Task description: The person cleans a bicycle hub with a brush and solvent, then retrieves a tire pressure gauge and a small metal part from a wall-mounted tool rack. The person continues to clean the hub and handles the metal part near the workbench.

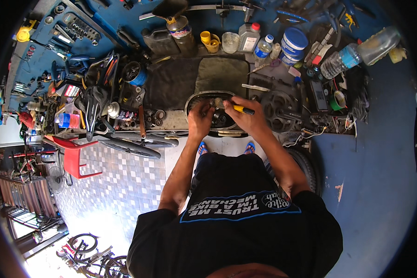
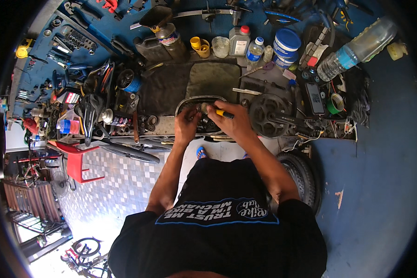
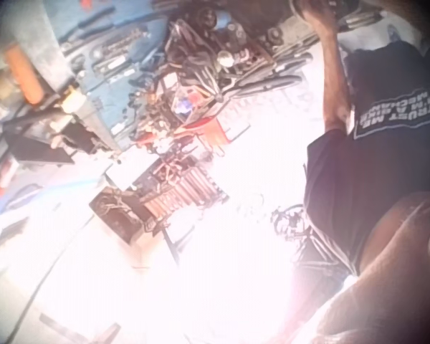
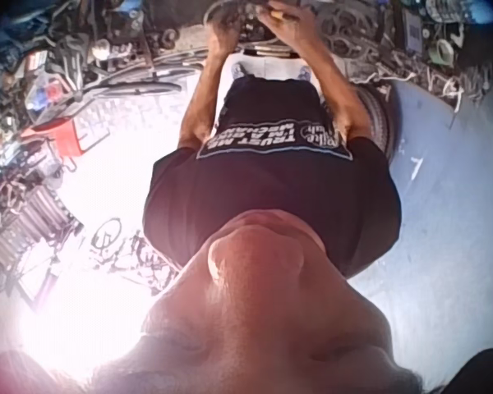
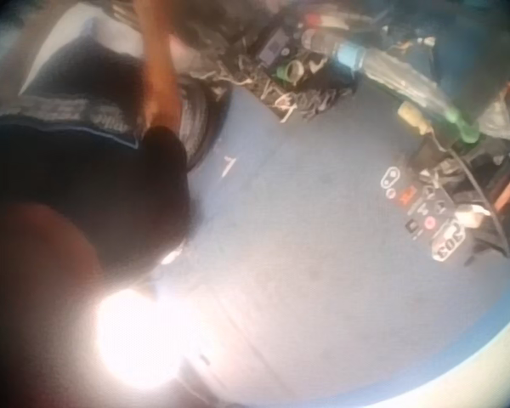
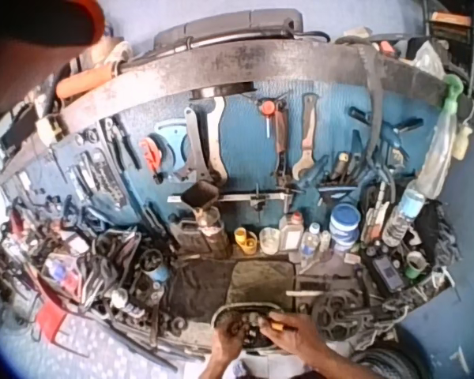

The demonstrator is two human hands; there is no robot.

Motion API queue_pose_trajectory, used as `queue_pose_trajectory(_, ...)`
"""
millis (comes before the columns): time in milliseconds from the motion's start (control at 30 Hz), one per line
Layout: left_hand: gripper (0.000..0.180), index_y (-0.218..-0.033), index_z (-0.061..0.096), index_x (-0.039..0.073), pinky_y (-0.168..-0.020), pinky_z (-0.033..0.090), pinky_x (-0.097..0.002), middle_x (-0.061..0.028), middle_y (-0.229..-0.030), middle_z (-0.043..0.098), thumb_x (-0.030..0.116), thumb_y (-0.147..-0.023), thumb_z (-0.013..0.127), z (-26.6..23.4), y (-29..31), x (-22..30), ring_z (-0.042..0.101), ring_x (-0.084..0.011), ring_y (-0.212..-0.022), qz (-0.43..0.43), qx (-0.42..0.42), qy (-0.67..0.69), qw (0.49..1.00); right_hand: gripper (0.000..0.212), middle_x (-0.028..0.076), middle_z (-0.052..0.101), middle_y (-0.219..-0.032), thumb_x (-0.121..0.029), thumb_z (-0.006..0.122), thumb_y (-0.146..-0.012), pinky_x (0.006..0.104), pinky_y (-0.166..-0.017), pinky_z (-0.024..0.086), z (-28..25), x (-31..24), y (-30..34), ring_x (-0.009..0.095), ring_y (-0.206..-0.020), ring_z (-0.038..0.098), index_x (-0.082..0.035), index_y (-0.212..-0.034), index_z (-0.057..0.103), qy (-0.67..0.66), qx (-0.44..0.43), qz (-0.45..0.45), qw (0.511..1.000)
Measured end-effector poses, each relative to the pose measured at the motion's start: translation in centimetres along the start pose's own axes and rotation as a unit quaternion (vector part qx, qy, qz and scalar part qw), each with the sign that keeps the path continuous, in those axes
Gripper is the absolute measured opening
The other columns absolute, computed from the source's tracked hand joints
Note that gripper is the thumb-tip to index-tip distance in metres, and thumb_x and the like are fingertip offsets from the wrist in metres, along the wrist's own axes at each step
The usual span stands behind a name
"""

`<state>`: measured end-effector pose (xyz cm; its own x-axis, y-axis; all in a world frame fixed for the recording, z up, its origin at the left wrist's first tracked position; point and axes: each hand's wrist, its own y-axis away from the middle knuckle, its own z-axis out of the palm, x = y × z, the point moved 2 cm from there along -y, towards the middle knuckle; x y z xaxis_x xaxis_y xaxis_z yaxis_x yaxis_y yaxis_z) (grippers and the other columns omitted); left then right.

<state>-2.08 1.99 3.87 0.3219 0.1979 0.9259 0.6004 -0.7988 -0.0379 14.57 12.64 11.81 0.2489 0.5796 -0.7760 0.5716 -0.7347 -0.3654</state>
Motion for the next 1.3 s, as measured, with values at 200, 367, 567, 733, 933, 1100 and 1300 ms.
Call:
queue_pose_trajectory(200, 0.034, -0.131, 0.069, -0.004, -0.090, 0.058, -0.0314, -0.0165, -0.119, 0.078, 0.004, -0.098, 0.073, 0.1, 0.1, 0.4, 0.074, -0.0185, -0.110, 0.009, -0.009, 0.029, 0.999, 0.035, 0.016, 0.068, -0.072, -0.041, 0.075, -0.099, 0.0449, -0.061, 0.055, -0.1, 1.0, 0.5, 0.042, -0.071, 0.070, -0.009, -0.089, 0.069, 0.075, -0.065, 0.054, 0.994)
queue_pose_trajectory(367, 0.032, -0.130, 0.070, -0.005, -0.089, 0.058, -0.0314, -0.0153, -0.118, 0.078, 0.004, -0.099, 0.071, 0.2, 0.1, -0.1, 0.074, -0.0186, -0.104, -0.045, -0.019, 0.148, 0.988, 0.028, 0.014, 0.072, -0.076, -0.039, 0.074, -0.099, 0.0448, -0.064, 0.056, 0.9, 2.8, 0.4, 0.039, -0.070, 0.071, -0.011, -0.098, 0.073, 0.113, -0.059, 0.003, 0.992)
queue_pose_trajectory(567, 0.032, -0.134, 0.064, -0.007, -0.091, 0.058, -0.0306, -0.0144, -0.120, 0.076, 0.001, -0.102, 0.067, -0.2, 0.0, 0.4, 0.072, -0.0166, -0.102, -0.124, -0.042, 0.313, 0.941, 0.029, 0.014, 0.077, -0.098, -0.031, 0.078, -0.096, 0.0413, -0.075, 0.058, 1.2, 6.9, 2.1, 0.034, -0.083, 0.075, -0.007, -0.113, 0.074, -0.003, -0.203, 0.098, 0.974)
queue_pose_trajectory(733, 0.038, -0.139, 0.055, -0.004, -0.092, 0.059, -0.0336, -0.0175, -0.121, 0.075, 0.004, -0.104, 0.067, -0.7, 0.1, 0.7, 0.074, -0.0211, -0.102, -0.118, -0.052, 0.348, 0.928, 0.035, 0.017, 0.074, -0.091, -0.037, 0.081, -0.090, 0.0452, -0.075, 0.057, 0.4, 5.2, 2.2, 0.037, -0.088, 0.073, -0.006, -0.102, 0.071, 0.070, -0.177, -0.057, 0.980)
queue_pose_trajectory(933, 0.027, -0.130, 0.057, -0.003, -0.081, 0.065, -0.0346, -0.0182, -0.127, 0.073, 0.002, -0.105, 0.065, 0.1, -0.1, -1.1, 0.075, -0.0233, -0.103, -0.083, -0.032, 0.283, 0.955, 0.039, 0.013, 0.071, -0.084, -0.043, 0.075, -0.098, 0.0409, -0.070, 0.053, 0.9, 6.4, 0.4, 0.032, -0.076, 0.068, -0.005, -0.095, 0.070, -0.095, -0.132, 0.193, 0.968)
queue_pose_trajectory(1100, 0.019, -0.122, 0.060, -0.005, -0.075, 0.067, -0.0326, -0.0173, -0.130, 0.072, 0.000, -0.104, 0.064, 0.1, -0.5, -0.6, 0.076, -0.0206, -0.099, -0.030, -0.004, 0.222, 0.975, 0.037, 0.010, 0.072, -0.080, -0.038, 0.073, -0.103, 0.0343, -0.066, 0.052, 0.4, 3.0, -0.6, 0.019, -0.070, 0.067, -0.002, -0.094, 0.071, -0.051, -0.127, 0.111, 0.984)
queue_pose_trajectory(1300, 0.024, -0.127, 0.060, -0.005, -0.081, 0.066, -0.0324, -0.0186, -0.131, 0.073, -0.001, -0.104, 0.064, -0.2, -0.3, 1.6, 0.075, -0.0204, -0.103, -0.022, -0.038, 0.114, 0.992, 0.028, 0.014, 0.074, -0.086, -0.028, 0.082, -0.096, 0.0363, -0.069, 0.055, -0.3, 1.2, -0.3, 0.026, -0.075, 0.072, -0.001, -0.097, 0.073, -0.077, -0.075, -0.005, 0.994)
